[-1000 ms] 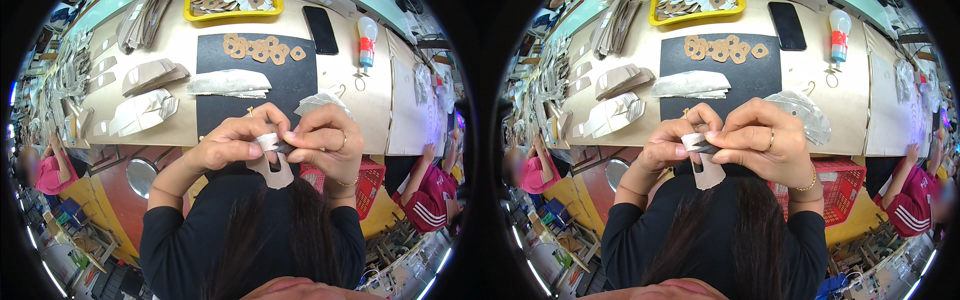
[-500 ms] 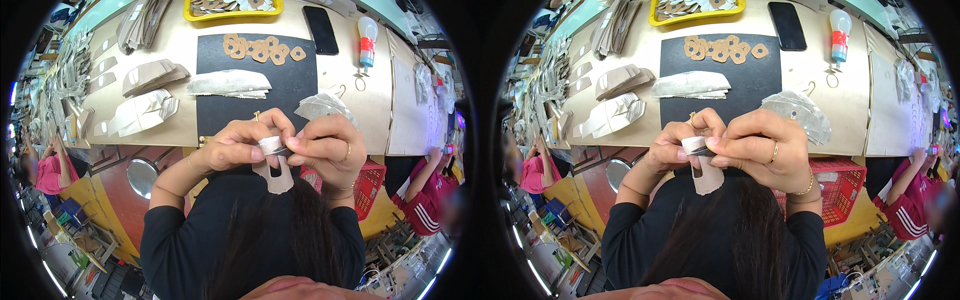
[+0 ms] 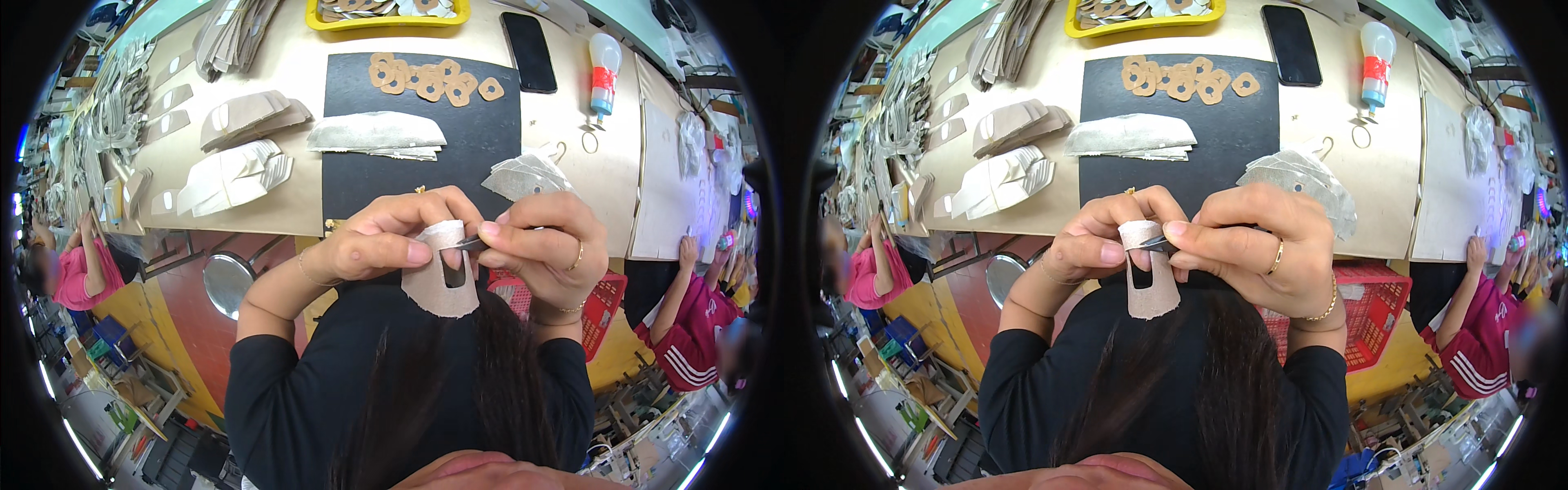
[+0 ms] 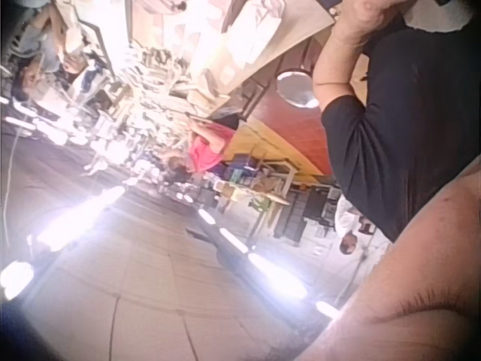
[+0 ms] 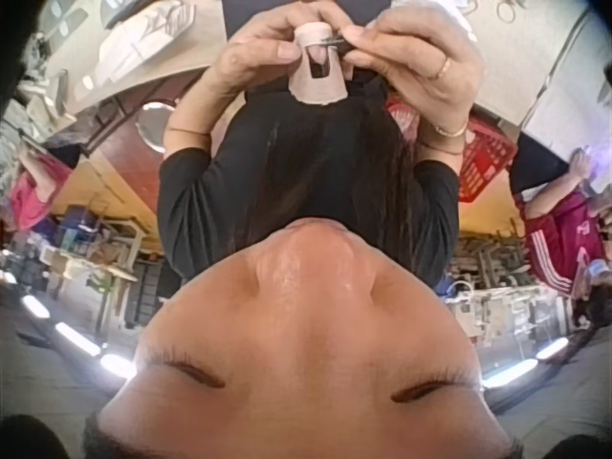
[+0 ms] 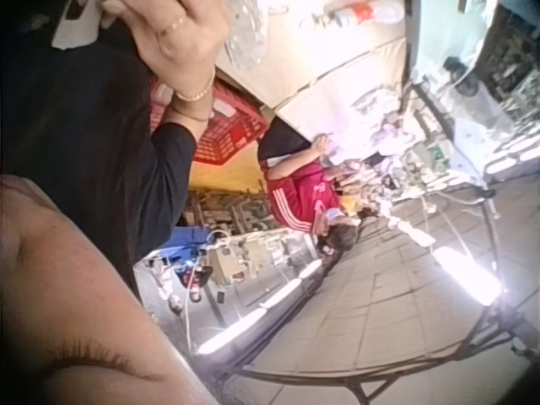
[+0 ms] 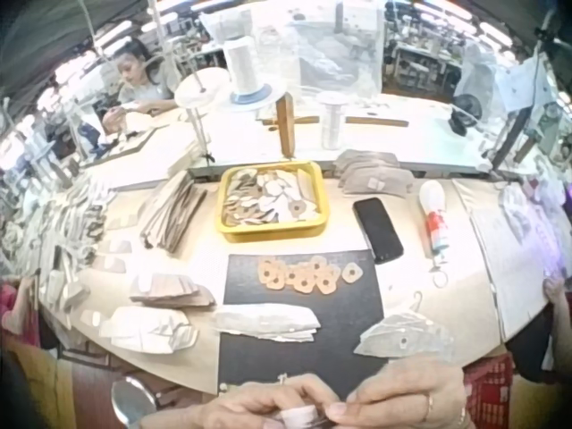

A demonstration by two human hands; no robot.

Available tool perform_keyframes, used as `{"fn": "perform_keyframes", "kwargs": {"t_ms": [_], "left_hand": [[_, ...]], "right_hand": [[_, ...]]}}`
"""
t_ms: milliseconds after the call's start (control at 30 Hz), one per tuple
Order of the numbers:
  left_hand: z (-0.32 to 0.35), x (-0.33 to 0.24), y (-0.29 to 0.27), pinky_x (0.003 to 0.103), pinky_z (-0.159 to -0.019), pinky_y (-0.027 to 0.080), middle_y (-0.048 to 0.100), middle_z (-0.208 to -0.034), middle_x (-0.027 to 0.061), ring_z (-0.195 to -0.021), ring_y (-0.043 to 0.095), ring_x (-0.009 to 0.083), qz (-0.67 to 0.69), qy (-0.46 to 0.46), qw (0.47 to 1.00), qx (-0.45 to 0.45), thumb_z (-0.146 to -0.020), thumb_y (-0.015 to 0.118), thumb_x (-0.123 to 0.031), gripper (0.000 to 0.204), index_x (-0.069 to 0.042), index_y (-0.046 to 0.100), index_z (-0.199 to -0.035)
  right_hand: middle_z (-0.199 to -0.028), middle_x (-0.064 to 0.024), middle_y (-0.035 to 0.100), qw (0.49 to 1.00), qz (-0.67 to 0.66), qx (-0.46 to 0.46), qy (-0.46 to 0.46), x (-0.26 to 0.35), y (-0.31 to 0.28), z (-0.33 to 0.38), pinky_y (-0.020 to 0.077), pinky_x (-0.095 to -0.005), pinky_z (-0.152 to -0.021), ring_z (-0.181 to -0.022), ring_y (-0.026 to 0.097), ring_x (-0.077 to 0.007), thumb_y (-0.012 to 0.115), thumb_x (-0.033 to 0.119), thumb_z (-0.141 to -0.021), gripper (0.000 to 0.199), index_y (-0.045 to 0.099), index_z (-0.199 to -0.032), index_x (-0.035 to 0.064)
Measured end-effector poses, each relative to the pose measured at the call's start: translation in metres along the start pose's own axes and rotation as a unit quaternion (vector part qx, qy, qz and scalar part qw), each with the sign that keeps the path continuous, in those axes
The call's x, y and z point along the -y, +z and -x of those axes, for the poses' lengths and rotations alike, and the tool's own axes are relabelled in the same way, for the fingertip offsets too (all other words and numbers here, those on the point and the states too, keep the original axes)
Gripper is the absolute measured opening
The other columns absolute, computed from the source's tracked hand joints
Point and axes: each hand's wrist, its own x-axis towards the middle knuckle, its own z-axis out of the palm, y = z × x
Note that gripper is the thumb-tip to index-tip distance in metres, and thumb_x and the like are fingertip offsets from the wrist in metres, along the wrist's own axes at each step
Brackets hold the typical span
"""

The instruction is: The person uses a small cutting tool to trim the edges of a rectangular hole in a piece of light-colored fabric. They repeatedly pick up fabric pieces, cut around the opening, and place the finished pieces on a black mat on the table.

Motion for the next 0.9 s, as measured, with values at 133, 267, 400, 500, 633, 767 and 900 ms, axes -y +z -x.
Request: {"fn": "perform_keyframes", "kwargs": {"t_ms": [133,267,400,500,633,767,900], "left_hand": [[0.0022,0.0005,0.0011,0.044,-0.088,0.053,0.053,-0.113,0.0196,-0.098,0.062,0.0339,0.023,-0.006,1.0,0.011,-0.087,0.058,-0.02,0.02,-0.002,0.063,-0.092],[0.0037,0.0012,-0.0008,0.036,-0.101,0.037,0.053,-0.118,0.0146,-0.111,0.052,0.0228,0.074,-0.019,0.996,0.046,-0.088,0.056,-0.016,0.024,0.0,0.06,-0.106],[0.0039,0.0023,-0.0013,0.039,-0.097,0.042,0.053,-0.117,0.0159,-0.109,0.055,0.0268,0.067,-0.023,0.997,0.042,-0.088,0.056,-0.017,0.023,0.0,0.06,-0.104],[0.005,0.0028,0.0,0.046,-0.088,0.053,0.053,-0.117,0.0207,-0.101,0.062,0.0359,0.055,-0.017,0.998,0.032,-0.089,0.057,-0.018,0.02,-0.001,0.062,-0.1],[0.0065,0.0019,-0.0011,0.039,-0.097,0.042,0.053,-0.118,0.0157,-0.109,0.055,0.0269,0.071,-0.026,0.996,0.044,-0.089,0.056,-0.017,0.025,0.0,0.06,-0.106],[0.0071,0.0011,-0.0024,0.036,-0.102,0.037,0.053,-0.118,0.0128,-0.113,0.052,0.0223,0.051,-0.028,0.997,0.048,-0.089,0.056,-0.017,0.028,0.001,0.06,-0.11],[0.0079,-0.002,-0.0021,0.036,-0.102,0.036,0.054,-0.117,0.0123,-0.113,0.052,0.0218,0.026,-0.038,0.998,0.049,-0.089,0.055,-0.018,0.029,0.001,0.059,-0.111]], "right_hand": [[-0.079,0.0006,0.065,1.0,0.011,-0.012,-0.009,0.0016,0.0013,0.0002,0.0476,-0.0259,-0.055,-0.065,0.064,-0.0152,0.085,0.016,-0.065,0.03,0.078,-0.093,0.0135],[-0.079,0.0006,0.065,1.0,0.007,-0.009,-0.002,0.0037,0.0003,0.0006,0.0474,-0.0262,-0.054,-0.065,0.064,-0.0152,0.085,0.017,-0.065,0.029,0.078,-0.093,0.0135],[-0.079,0.0006,0.065,1.0,0.011,-0.011,-0.003,0.005,-0.0002,0.0012,0.0474,-0.0258,-0.053,-0.064,0.064,-0.015,0.086,0.018,-0.064,0.03,0.078,-0.092,0.0131],[-0.079,0.0008,0.065,1.0,0.007,-0.013,-0.009,0.0047,0.0001,0.0007,0.0476,-0.0255,-0.052,-0.063,0.064,-0.0147,0.086,0.018,-0.063,0.03,0.078,-0.092,0.0131],[-0.078,0.0009,0.064,1.0,-0.011,-0.018,0.015,0.008,0.0015,0.0009,0.0477,-0.0255,-0.052,-0.063,0.064,-0.0144,0.086,0.018,-0.063,0.031,0.078,-0.092,0.013],[-0.077,0.0008,0.064,1.0,0.012,-0.014,-0.002,0.0086,0.0,-0.001,0.0474,-0.0254,-0.051,-0.062,0.064,-0.0142,0.087,0.017,-0.063,0.031,0.078,-0.092,0.0132],[-0.079,-0.0022,0.063,0.999,0.035,0.003,-0.029,0.0083,-0.0027,-0.0022,0.0446,-0.0253,-0.053,-0.064,0.061,-0.0143,0.086,0.018,-0.061,0.031,0.076,-0.089,0.0085]]}}
